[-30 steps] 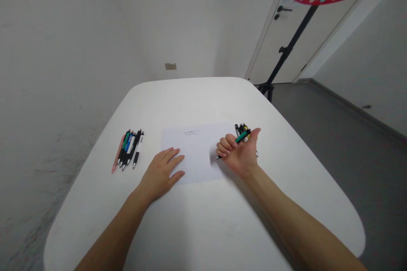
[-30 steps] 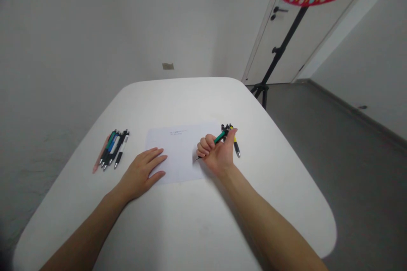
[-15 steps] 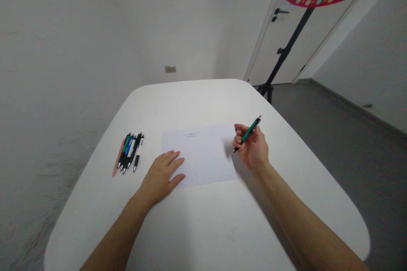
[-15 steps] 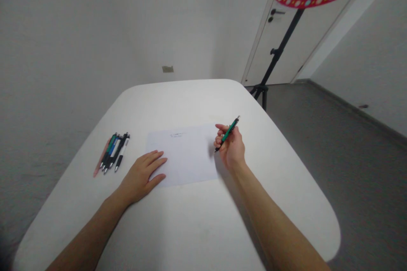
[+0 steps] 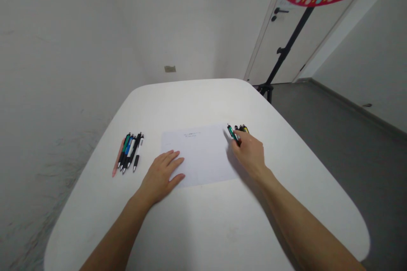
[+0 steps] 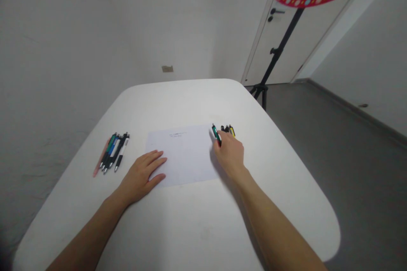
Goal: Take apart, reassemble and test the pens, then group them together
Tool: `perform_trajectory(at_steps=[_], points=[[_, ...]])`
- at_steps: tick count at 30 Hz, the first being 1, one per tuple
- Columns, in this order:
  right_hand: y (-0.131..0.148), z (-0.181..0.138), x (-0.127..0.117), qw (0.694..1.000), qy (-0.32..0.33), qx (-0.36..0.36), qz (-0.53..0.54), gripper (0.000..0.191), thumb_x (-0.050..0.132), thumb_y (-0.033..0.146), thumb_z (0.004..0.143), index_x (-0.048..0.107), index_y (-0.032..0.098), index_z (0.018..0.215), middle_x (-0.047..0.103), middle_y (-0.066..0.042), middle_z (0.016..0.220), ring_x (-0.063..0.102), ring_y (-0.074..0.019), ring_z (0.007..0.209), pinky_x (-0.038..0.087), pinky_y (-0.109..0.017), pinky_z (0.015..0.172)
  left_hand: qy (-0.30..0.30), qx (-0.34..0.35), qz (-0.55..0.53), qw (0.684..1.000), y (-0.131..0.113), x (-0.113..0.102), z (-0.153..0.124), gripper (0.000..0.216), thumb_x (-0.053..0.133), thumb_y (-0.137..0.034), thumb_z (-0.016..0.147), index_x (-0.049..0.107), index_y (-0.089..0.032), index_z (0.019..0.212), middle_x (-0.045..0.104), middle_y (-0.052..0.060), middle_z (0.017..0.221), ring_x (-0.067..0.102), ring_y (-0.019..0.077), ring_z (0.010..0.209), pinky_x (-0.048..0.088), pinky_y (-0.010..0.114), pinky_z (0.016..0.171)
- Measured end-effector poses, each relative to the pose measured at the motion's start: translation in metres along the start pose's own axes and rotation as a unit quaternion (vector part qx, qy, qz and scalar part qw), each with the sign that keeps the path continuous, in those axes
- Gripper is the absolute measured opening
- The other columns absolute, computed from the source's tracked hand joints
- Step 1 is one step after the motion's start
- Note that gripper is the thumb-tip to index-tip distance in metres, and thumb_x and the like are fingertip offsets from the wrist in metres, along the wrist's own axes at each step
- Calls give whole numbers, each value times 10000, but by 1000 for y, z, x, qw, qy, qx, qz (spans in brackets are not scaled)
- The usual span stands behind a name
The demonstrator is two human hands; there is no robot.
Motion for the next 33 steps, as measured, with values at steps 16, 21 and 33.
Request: perform_trajectory(at_steps=[16, 21, 33], points=[[9, -3, 3, 978, 68, -11, -197, 292, 444, 210, 923, 656, 140, 1110, 673, -162, 1066, 665, -231, 750, 445, -320, 589, -1, -2, -10, 1000, -1, -2, 0, 398, 559, -390, 913, 604, -211, 1265, 588, 132, 1369, 520, 305, 1285, 445, 534, 1063], [10, -4, 2, 980, 56, -2, -190, 278, 462, 298, 935, 681, 168, 1048, 667, -139, 1051, 656, -222, 725, 413, -310, 561, -25, -15, -34, 999, 0, -8, 2, 325, 553, -356, 916, 633, -214, 1198, 658, 111, 1256, 591, 264, 1179, 483, 471, 1005], [24, -13, 4, 990, 38, -71, -116, 303, 478, 361, 932, 711, 192, 1025, 697, -103, 1053, 638, -210, 776, 373, -300, 599, -36, -331, 307, 892, 43, -57, -13, 337, 450, -396, 914, 651, -127, 931, 693, 166, 945, 615, 338, 905, 423, 422, 714]])
Point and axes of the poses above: each hand's wrist, its own z-axis towards the middle knuckle, its own x-axis out of the palm, y = z × x, the point moved 4 cm from there along z, towards the middle knuckle
